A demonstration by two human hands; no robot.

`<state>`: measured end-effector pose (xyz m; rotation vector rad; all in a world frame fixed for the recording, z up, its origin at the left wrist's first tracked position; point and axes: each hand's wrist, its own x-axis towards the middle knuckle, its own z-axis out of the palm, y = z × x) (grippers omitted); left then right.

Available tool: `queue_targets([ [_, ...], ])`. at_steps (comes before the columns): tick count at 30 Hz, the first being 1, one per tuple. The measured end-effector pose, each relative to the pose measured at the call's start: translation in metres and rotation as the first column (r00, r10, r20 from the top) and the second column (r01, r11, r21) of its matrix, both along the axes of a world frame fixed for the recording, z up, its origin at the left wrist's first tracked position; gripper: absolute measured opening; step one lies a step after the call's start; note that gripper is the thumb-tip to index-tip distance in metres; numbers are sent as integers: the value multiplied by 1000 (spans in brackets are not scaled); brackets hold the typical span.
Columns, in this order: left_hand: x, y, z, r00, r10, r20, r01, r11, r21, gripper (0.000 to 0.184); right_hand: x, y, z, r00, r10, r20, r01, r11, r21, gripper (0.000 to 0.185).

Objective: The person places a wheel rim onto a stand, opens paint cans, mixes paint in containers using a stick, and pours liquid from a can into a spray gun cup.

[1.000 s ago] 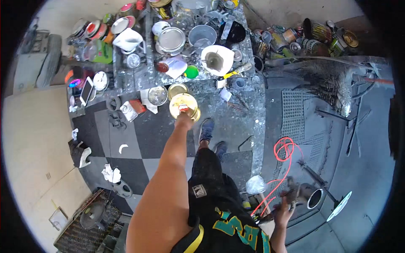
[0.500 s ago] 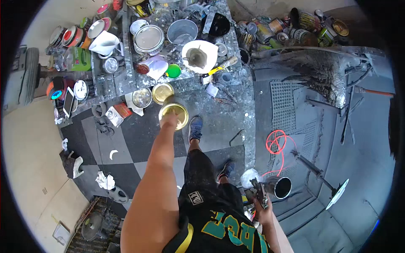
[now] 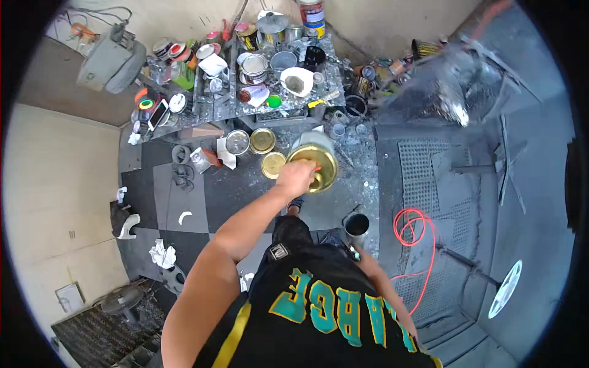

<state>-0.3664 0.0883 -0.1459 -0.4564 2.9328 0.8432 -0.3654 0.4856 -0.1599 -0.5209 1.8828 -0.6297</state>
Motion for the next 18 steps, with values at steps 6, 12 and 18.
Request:
queue_targets([
  [6, -10, 97, 128, 864, -151, -481, 53, 976, -212, 24, -7, -6, 8, 996, 87, -33, -92, 977, -191, 73],
  [12, -5, 165, 185, 704, -253, -664, 19, 941, -338, 23, -18, -19, 132, 972, -96, 216, 135, 976, -172, 68],
  [18, 9, 196, 211, 586, -360, -726, 59, 913, -405, 20, -26, -1, 164, 937, -112, 330, 221, 923, -316, 49],
])
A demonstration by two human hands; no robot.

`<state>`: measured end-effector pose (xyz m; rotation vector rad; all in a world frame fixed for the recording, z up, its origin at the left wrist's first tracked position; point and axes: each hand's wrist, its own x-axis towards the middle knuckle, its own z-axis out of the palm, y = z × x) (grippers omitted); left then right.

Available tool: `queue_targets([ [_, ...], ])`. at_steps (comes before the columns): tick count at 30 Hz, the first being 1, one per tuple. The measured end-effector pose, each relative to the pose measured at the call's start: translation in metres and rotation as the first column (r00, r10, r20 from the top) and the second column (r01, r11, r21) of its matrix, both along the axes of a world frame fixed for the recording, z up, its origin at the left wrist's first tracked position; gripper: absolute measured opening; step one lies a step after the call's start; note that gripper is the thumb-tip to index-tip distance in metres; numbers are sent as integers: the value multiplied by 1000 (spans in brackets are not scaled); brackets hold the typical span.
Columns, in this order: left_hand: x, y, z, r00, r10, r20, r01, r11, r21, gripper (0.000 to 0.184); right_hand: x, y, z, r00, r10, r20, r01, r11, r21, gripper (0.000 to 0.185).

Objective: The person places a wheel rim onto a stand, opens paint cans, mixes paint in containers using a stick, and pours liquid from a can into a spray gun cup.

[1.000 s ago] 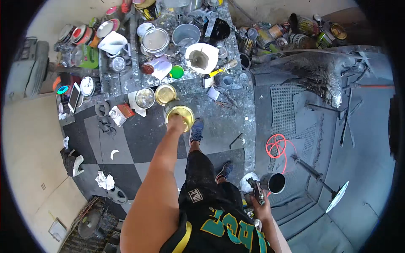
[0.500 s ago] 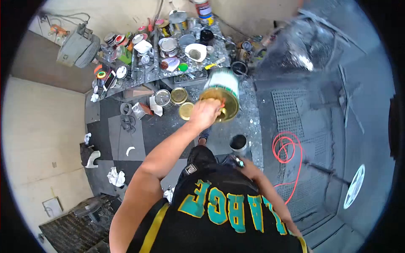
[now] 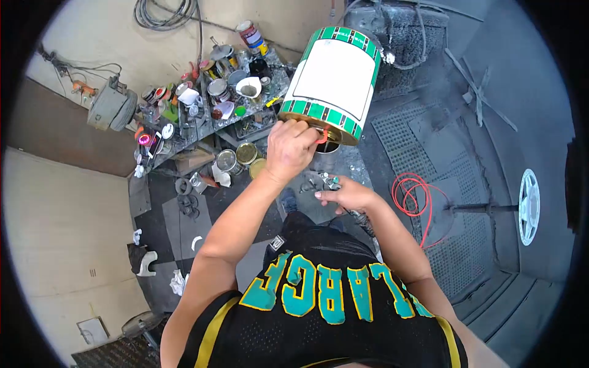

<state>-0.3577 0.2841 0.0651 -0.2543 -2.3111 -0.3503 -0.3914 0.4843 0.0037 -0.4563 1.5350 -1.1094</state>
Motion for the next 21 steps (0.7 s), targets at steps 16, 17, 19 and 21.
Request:
queue_targets([
  [16, -9, 17, 50, 955, -146, -258, 137, 989, -53, 16, 18, 34, 17, 993, -4, 119, 13, 997, -78, 41],
  [17, -9, 16, 52, 957, -144, -250, 133, 989, -58, 15, 18, 33, 17, 992, 6, 124, 4, 997, -79, 40],
  [19, -10, 16, 54, 952, -152, -264, 140, 988, -64, 16, 18, 32, 17, 992, 3, 127, 8, 997, -83, 38],
  [21, -12, 17, 56, 945, -151, -291, 138, 988, -66, 15, 18, 32, 18, 991, -3, 132, 14, 996, -83, 36],
])
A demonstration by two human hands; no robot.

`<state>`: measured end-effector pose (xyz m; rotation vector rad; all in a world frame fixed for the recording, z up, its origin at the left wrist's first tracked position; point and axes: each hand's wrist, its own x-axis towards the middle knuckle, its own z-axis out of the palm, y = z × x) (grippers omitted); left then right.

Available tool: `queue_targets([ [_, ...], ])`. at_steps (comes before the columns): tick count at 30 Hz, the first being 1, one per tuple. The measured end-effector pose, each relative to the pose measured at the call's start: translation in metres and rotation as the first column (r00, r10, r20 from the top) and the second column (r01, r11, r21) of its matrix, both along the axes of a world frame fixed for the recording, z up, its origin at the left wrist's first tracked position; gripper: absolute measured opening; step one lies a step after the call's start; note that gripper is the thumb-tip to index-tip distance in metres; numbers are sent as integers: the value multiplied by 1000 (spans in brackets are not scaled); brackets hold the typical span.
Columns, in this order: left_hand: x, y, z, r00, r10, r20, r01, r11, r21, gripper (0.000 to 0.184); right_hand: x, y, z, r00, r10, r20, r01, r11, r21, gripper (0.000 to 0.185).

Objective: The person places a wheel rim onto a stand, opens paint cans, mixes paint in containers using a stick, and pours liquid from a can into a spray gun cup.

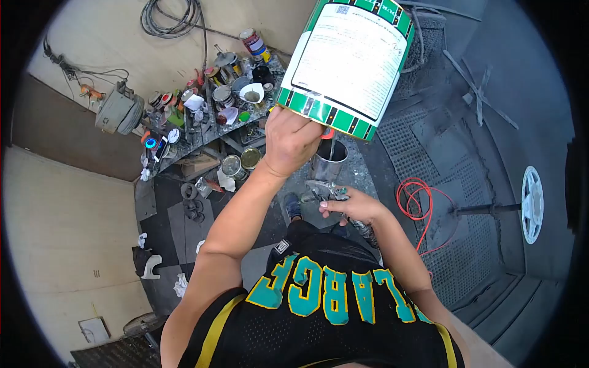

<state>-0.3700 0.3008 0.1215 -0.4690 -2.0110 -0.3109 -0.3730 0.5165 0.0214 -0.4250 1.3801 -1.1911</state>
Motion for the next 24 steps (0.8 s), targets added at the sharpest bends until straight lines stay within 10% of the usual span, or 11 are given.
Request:
queue_targets([
  [24, 9, 2, -28, 982, 91, 163, -89, 996, -19, 10, -12, -9, -10, 998, -40, 38, 39, 998, 44, 31],
])
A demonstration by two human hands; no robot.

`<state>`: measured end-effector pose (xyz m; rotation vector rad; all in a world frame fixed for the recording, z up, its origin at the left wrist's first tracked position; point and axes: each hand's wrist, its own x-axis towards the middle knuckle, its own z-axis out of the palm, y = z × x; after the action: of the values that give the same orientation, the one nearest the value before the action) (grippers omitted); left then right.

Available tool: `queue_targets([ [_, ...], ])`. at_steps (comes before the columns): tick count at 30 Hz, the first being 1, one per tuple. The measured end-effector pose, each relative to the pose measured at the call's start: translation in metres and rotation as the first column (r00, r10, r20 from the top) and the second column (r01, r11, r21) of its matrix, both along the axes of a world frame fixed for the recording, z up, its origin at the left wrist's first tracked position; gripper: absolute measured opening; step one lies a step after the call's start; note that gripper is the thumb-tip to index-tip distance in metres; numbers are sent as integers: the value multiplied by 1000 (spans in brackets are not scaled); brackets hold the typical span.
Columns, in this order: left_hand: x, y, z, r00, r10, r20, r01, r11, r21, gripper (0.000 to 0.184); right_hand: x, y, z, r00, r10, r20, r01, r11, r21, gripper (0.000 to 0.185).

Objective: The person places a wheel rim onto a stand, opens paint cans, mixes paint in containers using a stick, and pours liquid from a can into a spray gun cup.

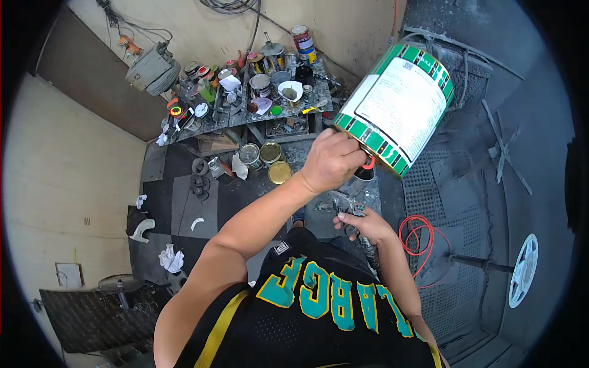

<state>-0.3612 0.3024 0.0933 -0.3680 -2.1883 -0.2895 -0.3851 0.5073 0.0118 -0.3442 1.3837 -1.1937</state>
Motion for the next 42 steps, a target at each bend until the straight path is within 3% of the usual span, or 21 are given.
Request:
queue_targets([
  [6, 15, -1, -29, 971, 101, 215, -113, 993, 45, 12, 6, -5, -29, 999, 17, -46, -13, 997, 81, 27],
  [10, 18, -23, -67, 892, 107, 439, -219, 952, 212, 18, 17, -24, -74, 988, 124, -94, -109, 982, 155, 24],
  [12, 15, -42, -88, 786, 84, 613, -343, 883, 320, 22, 20, -37, -81, 983, 172, -70, -151, 960, 238, 23],
  [14, 6, -65, -117, 666, 16, 745, -490, 763, 421, 27, 30, -41, -126, 974, 177, -142, -152, 974, 171, 24],
  [16, -6, -104, -175, 432, -51, 901, -608, 721, 332, 33, 36, -42, -159, 951, 265, -161, -236, 955, 179, 30],
  [18, -11, -142, -250, 267, -57, 962, -638, 737, 221, 41, 44, -35, -184, 912, 229, -340, -177, 968, 175, 36],
  [19, -12, -161, -287, 184, -62, 981, -635, 754, 167, 44, 47, -39, -191, 881, 206, -427, -146, 975, 170, 39],
  [20, -13, -178, -315, 100, -67, 993, -625, 772, 115, 48, 44, -48, -157, 906, 178, -383, -112, 976, 189, 47],
  [23, -4, -223, -363, -23, -91, 996, -612, 789, 58, 66, 48, -45, -168, 885, 208, -417, -21, 911, 411, 62],
  [26, 4, -274, -408, -185, -152, 971, -601, 799, 11, 79, 63, -37, -188, 912, 74, -404, 153, 852, 501, 67],
  [29, 21, -316, -436, -252, -225, 941, -663, 749, 2, 81, 61, -86, -125, 973, -147, -177, 230, 680, 697, 66],
  [30, 27, -330, -447, -268, -238, 933, -642, 766, 11, 83, 84, -55, -163, 891, -27, -453, 303, 779, 549, 64],
  [33, 40, -361, -489, -335, -210, 918, -576, 817, -24, 84, 91, -90, -119, 922, -261, -287, 385, 698, 604, 63],
  [34, 42, -372, -508, -365, -235, 901, -525, 851, 9, 83, 102, -90, -118, 905, -247, -347, 419, 659, 625, 65],
  [35, 44, -377, -517, -295, -200, 934, -548, 836, 5, 77, 106, -97, -110, 914, -215, -344, 399, 625, 671, 65],
  [36, 38, -384, -517, -337, -49, 940, -248, 968, -38, 71, 106, -108, -99, 924, -181, -338, 377, 591, 713, 66],
  [38, 31, -400, -525, -371, -29, 928, -272, 959, -79, 68, 122, -100, -110, 909, -138, -393, 393, 601, 696, 67],
  [39, 30, -404, -533, -380, -171, 909, -585, 806, -92, 67, 120, -103, -108, 915, -136, -381, 378, 621, 687, 68],
  [40, 22, -408, -525, -390, -83, 917, -549, 821, -159, 66, 116, -110, -106, 920, -132, -368, 362, 643, 675, 69],
  [42, 18, -417, -535, -365, -129, 922, -609, 782, -131, 67, 110, -117, -105, 937, -75, -341, 300, 674, 675, 69],
])
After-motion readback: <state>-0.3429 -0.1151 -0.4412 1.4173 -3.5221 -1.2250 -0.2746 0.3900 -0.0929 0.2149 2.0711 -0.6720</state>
